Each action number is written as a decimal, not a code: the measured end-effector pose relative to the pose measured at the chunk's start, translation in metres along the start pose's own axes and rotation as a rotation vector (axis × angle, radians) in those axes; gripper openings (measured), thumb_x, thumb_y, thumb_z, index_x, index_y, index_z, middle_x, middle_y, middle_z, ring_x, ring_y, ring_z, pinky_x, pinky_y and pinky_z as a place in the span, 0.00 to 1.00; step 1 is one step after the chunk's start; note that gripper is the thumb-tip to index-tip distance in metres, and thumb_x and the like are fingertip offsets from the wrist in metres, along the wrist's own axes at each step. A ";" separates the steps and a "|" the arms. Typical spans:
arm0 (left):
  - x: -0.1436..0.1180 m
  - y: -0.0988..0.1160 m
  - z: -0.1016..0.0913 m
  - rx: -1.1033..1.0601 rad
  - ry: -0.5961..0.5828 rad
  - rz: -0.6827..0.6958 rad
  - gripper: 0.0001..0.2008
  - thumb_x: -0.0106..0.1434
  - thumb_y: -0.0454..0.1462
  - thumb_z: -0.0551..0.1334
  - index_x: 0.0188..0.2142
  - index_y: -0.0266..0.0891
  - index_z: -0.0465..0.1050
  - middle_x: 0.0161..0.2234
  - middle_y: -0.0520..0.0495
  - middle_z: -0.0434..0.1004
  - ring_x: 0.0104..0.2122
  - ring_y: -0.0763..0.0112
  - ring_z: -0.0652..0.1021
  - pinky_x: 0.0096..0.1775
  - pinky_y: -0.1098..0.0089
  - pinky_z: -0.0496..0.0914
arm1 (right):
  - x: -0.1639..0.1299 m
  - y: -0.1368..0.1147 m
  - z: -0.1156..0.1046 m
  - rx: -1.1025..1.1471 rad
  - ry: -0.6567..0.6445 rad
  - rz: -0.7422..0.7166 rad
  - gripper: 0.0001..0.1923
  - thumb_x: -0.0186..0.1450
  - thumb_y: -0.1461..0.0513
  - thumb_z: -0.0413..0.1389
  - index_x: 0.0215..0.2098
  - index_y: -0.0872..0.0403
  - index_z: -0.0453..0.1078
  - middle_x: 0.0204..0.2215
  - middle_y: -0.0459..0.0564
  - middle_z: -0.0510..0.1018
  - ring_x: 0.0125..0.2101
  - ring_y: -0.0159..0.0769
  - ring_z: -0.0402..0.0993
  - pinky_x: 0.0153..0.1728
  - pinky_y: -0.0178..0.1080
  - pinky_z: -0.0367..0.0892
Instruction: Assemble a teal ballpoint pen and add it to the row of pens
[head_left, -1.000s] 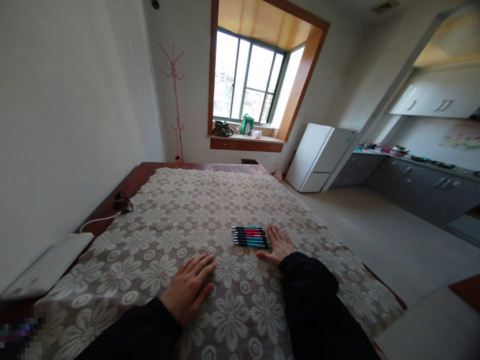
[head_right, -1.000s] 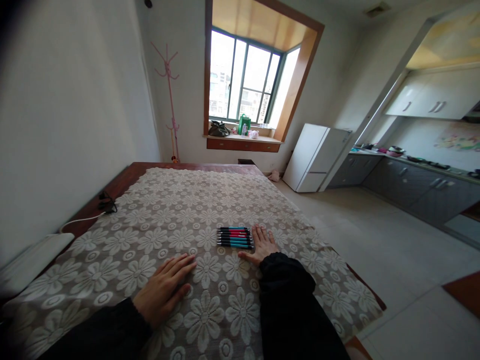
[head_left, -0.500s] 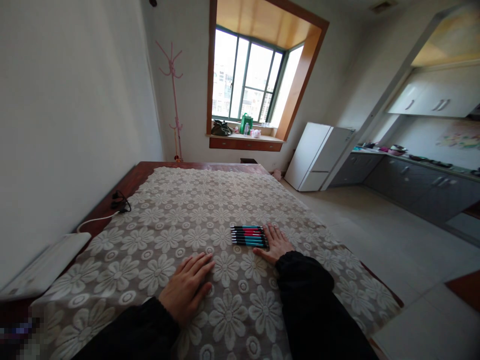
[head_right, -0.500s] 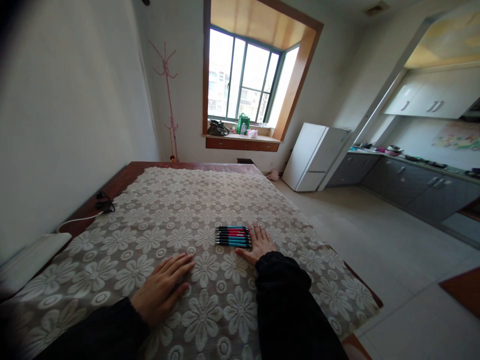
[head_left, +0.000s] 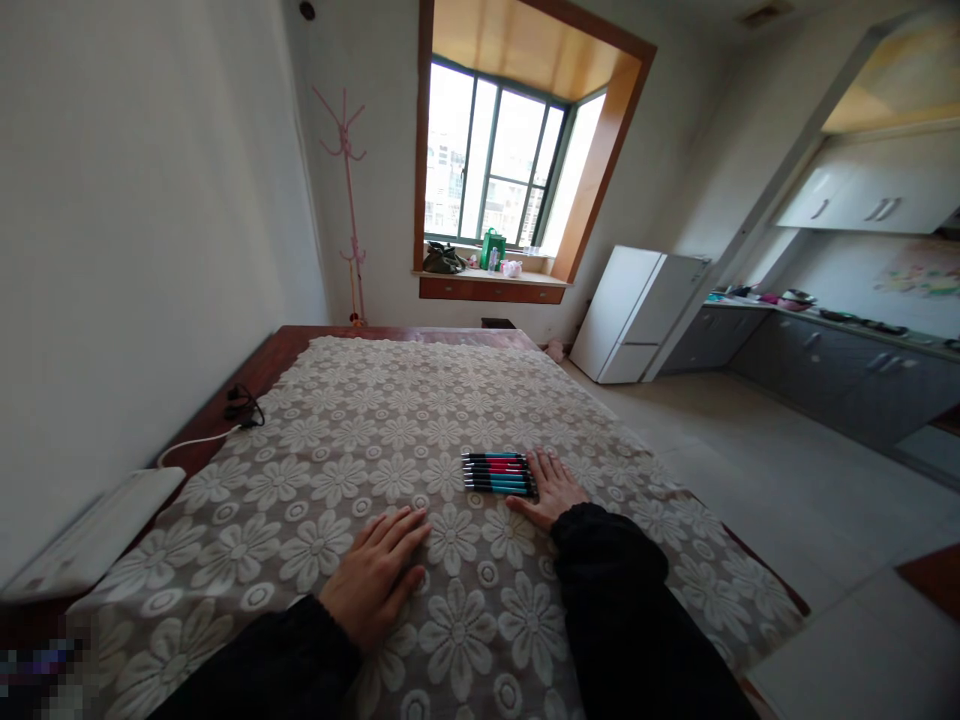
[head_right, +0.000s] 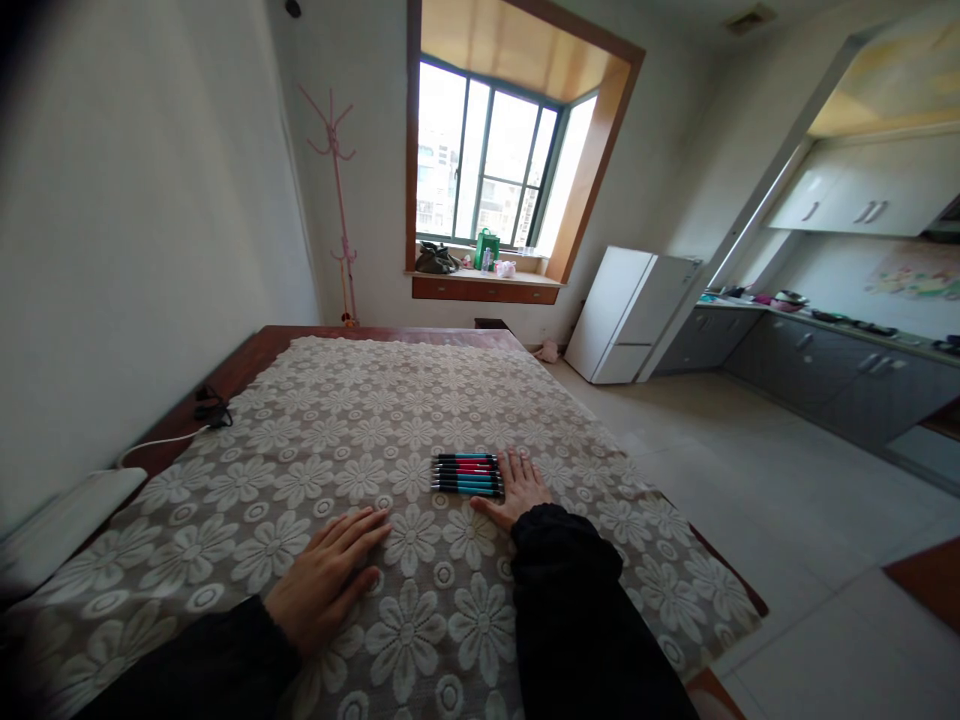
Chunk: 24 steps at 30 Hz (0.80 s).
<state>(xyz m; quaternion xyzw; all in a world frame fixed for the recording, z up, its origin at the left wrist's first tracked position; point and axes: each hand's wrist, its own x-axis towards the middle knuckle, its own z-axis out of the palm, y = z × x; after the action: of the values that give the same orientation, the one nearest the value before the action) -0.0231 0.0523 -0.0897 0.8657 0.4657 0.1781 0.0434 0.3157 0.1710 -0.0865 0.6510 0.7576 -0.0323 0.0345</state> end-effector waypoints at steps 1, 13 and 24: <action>0.000 0.000 0.000 -0.003 0.000 0.000 0.28 0.71 0.41 0.55 0.69 0.51 0.52 0.67 0.50 0.61 0.65 0.58 0.64 0.63 0.51 0.62 | 0.000 0.000 0.000 0.003 0.001 -0.005 0.58 0.60 0.29 0.42 0.73 0.59 0.39 0.72 0.56 0.38 0.71 0.52 0.32 0.68 0.51 0.36; 0.000 0.001 -0.001 -0.016 -0.008 -0.014 0.27 0.70 0.41 0.56 0.67 0.51 0.56 0.67 0.51 0.61 0.65 0.58 0.64 0.63 0.51 0.62 | 0.004 -0.005 -0.009 0.171 0.273 -0.306 0.54 0.62 0.41 0.55 0.73 0.56 0.36 0.71 0.57 0.46 0.70 0.50 0.39 0.68 0.54 0.40; -0.002 -0.001 0.004 -0.036 0.032 -0.007 0.28 0.70 0.40 0.56 0.67 0.50 0.56 0.67 0.49 0.61 0.64 0.57 0.64 0.64 0.51 0.61 | 0.002 -0.020 -0.012 0.148 0.219 -0.427 0.41 0.66 0.47 0.53 0.71 0.54 0.48 0.69 0.57 0.55 0.70 0.50 0.43 0.67 0.58 0.41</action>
<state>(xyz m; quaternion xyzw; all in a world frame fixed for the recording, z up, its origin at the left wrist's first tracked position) -0.0230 0.0520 -0.0944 0.8603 0.4660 0.2002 0.0520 0.2954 0.1710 -0.0751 0.4767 0.8726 -0.0237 -0.1032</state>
